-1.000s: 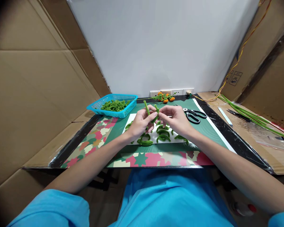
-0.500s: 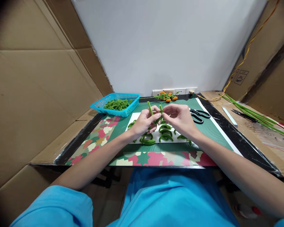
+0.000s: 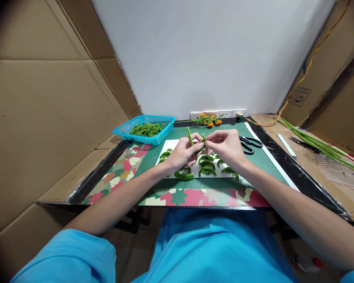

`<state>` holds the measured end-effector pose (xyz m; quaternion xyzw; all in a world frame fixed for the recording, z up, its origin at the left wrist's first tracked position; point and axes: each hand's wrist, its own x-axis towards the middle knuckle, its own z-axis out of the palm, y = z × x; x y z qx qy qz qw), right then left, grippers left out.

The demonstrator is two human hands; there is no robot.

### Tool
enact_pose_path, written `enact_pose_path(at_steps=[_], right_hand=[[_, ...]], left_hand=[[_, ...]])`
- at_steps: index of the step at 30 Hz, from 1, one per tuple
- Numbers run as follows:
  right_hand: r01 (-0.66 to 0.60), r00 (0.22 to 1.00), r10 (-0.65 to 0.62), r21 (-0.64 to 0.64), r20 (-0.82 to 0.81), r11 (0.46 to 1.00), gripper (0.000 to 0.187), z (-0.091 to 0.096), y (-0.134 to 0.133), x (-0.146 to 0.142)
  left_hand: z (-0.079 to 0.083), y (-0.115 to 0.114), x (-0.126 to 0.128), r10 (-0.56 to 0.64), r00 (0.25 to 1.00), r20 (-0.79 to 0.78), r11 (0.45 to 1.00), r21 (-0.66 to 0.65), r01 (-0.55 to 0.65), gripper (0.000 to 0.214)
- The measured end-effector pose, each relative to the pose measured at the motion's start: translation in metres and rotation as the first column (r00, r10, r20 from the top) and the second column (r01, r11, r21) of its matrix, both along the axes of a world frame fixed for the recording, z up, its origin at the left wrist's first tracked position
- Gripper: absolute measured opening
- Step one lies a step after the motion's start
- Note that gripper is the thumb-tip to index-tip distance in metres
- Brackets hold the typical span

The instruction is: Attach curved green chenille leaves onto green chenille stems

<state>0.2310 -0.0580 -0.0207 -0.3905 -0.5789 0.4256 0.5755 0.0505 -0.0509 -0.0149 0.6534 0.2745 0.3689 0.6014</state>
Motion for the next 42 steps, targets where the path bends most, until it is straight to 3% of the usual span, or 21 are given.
enact_pose_path(at_steps=[7,13,16,22,34,38,42], right_hand=[[0.004,0.999,-0.006,-0.036,-0.053,0.999,0.012,-0.004,0.0026,-0.0009],[-0.074,0.997,0.072,-0.06,-0.022,0.996,0.023,-0.0006,0.0048,0.0016],[-0.112,0.993,0.109,-0.073,-0.036,0.991,0.031,-0.0008,0.007,0.0035],[-0.167,0.983,0.159,-0.089,-0.094,0.982,0.037,-0.0047,0.0103,0.0047],[-0.211,0.959,0.17,-0.172,-0.226,0.962,0.031,0.0005,0.0072,0.0029],[-0.213,0.958,0.177,-0.148,-0.225,0.966,0.026,0.0029,0.0063,0.003],[-0.211,0.961,0.191,-0.08,-0.2,0.974,0.026,-0.0005,0.0062,0.002]], left_hand=[[-0.0046,0.0008,0.0006,0.008,0.998,-0.064,0.998,0.065,-0.004,0.036],[-0.0034,0.001,-0.0034,0.223,0.958,-0.177,0.958,0.223,-0.182,0.034],[-0.0032,0.0022,-0.0047,0.273,0.946,-0.173,0.942,0.249,-0.226,0.035],[-0.004,0.0044,-0.0033,0.233,0.971,-0.061,0.957,0.193,-0.218,0.039],[-0.0034,0.0037,-0.0051,0.238,0.968,-0.075,0.955,0.201,-0.22,0.04],[-0.0041,0.0048,-0.0039,0.159,0.987,-0.038,0.974,0.171,-0.15,0.042],[0.001,0.0036,-0.0033,0.163,0.987,0.0,0.98,0.112,-0.162,0.045]])
